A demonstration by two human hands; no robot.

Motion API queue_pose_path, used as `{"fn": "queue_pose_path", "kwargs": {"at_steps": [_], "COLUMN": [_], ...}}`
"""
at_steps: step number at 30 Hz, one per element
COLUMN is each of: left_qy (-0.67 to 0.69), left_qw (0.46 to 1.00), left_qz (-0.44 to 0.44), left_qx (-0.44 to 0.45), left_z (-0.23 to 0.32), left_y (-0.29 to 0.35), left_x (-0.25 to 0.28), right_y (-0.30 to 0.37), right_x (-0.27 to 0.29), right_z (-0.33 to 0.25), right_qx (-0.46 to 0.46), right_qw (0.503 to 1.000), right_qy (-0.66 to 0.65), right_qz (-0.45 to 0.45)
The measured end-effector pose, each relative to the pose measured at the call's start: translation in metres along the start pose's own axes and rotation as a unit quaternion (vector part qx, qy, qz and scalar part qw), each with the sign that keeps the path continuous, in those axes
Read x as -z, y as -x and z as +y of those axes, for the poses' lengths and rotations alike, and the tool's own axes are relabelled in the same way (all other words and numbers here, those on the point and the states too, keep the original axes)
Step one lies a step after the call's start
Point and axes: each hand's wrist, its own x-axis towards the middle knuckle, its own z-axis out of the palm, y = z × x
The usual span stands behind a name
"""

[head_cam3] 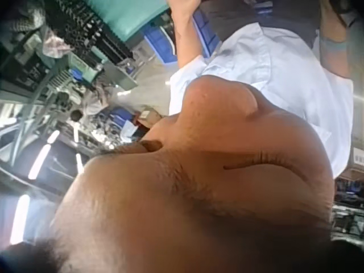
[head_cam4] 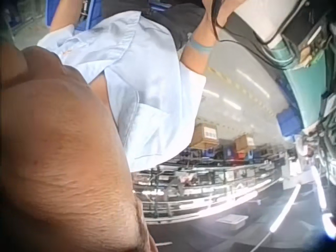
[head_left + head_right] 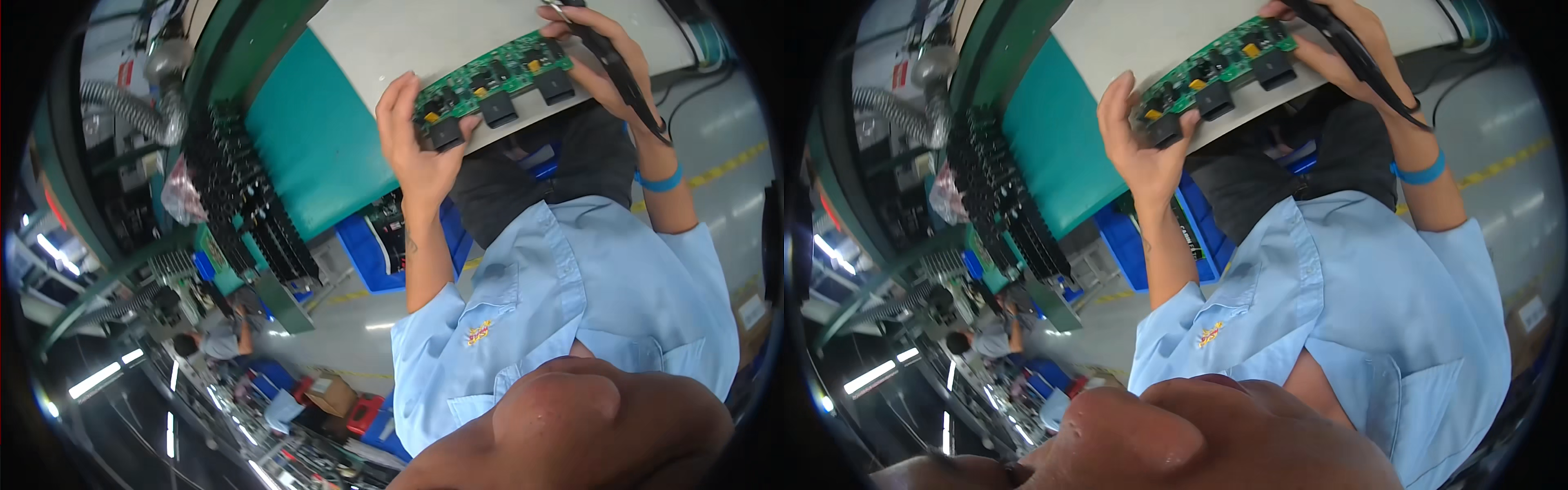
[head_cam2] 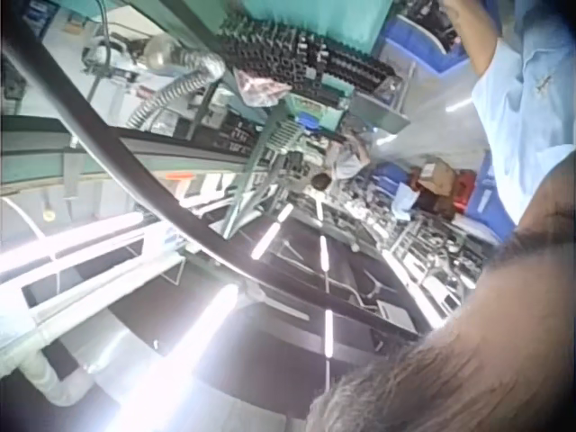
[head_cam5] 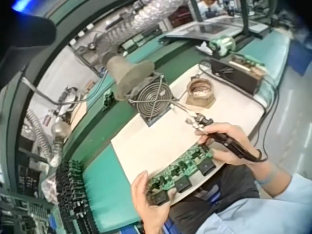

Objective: Manually assembling and soldering electronic components onto circuit boards.

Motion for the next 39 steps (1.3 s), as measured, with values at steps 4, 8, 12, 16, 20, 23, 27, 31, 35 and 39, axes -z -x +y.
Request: {"fn": "queue_pose_path", "kwargs": {"at_steps": [4, 8, 12, 16, 20, 23, 27, 31, 35, 39], "left_qy": [0.004, 0.018, 0.023, 0.011, 0.018, 0.020, 0.020, 0.002, 0.026, 0.140], "left_qw": [1.000, 0.999, 0.998, 0.998, 0.998, 0.998, 0.999, 1.000, 0.999, 0.979], "left_qz": [-0.013, -0.004, 0.009, 0.008, 0.006, 0.005, 0.003, 0.006, 0.004, 0.009], "left_qx": [0.017, 0.037, 0.049, 0.059, 0.063, 0.064, 0.047, -0.007, 0.036, 0.149], "left_z": [0.007, 0.008, 0.010, 0.009, 0.010, 0.010, 0.007, 0.005, 0.010, 0.023], "left_y": [0.002, 0.000, 0.000, 0.001, 0.001, 0.001, 0.001, -0.001, -0.003, -0.007], "left_x": [0.007, 0.006, 0.003, 0.001, 0.001, 0.002, 0.002, 0.003, 0.007, 0.012], "right_y": [-0.005, -0.011, -0.012, -0.009, -0.006, -0.007, -0.008, -0.007, -0.006, -0.014], "right_x": [-0.003, -0.002, -0.001, -0.002, -0.003, -0.006, -0.004, 0.002, 0.008, -0.004], "right_z": [-0.012, -0.014, -0.016, -0.017, -0.009, -0.007, -0.004, -0.003, -0.008, -0.031], "right_qx": [0.019, 0.043, 0.051, 0.015, 0.025, 0.034, 0.041, 0.037, 0.011, -0.195], "right_qw": [0.999, 0.997, 0.996, 0.996, 0.999, 0.999, 0.999, 0.998, 0.994, 0.972], "right_qy": [0.033, 0.052, 0.065, 0.085, 0.045, 0.022, 0.011, 0.035, 0.103, 0.134], "right_qz": [-0.012, -0.025, -0.029, -0.024, 0.002, 0.005, 0.000, -0.026, -0.038, 0.015]}}
